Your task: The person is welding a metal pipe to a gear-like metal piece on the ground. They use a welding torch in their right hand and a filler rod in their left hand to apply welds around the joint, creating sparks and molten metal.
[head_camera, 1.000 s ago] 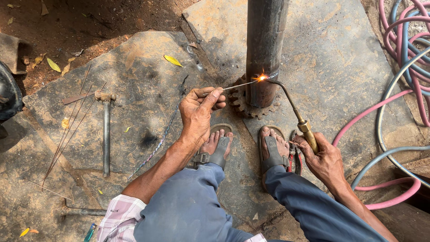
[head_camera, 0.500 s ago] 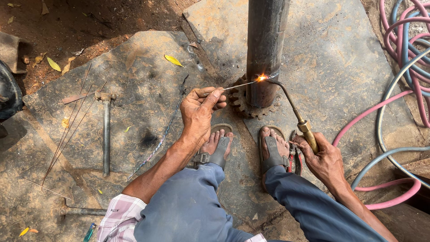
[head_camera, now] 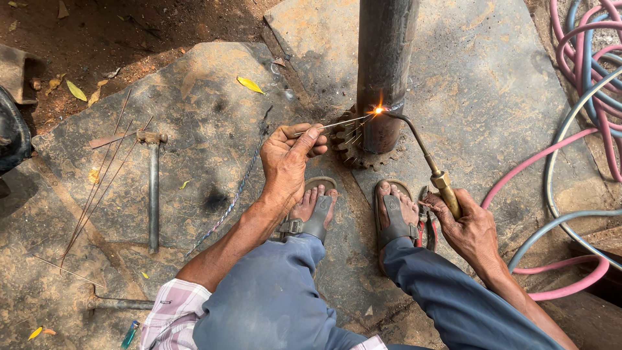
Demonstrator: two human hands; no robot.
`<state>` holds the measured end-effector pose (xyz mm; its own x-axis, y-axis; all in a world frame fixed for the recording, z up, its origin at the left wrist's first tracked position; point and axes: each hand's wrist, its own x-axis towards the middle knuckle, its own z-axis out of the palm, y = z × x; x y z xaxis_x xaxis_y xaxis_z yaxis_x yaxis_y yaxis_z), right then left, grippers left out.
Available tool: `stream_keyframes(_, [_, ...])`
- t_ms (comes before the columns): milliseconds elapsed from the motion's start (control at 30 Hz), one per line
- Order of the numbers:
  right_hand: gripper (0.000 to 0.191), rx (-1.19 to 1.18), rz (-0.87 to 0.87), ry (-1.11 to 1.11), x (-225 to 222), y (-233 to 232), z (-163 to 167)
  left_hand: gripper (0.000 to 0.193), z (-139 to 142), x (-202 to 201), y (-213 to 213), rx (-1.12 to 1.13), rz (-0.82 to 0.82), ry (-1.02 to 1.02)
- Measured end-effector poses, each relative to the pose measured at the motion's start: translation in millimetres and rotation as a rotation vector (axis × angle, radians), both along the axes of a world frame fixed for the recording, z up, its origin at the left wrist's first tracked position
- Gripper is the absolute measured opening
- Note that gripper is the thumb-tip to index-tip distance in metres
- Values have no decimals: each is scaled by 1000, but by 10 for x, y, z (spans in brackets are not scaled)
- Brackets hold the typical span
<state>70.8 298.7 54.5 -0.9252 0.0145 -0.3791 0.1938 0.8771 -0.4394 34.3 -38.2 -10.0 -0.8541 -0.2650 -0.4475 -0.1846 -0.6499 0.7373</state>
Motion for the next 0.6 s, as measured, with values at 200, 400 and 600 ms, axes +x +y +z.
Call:
stream_keyframes(200, [26, -37, 70, 162, 4, -37, 61, 20, -17, 19, -35, -48, -29, -42])
stream_keyframes(400, [28, -22, 76, 135, 2, -102, 60, 25, -62, 85, -62, -121, -61, -70])
stream_keyframes(600, [26, -64, 75, 149, -31, -107, 33, 18, -120, 130, -133, -578, -168, -116])
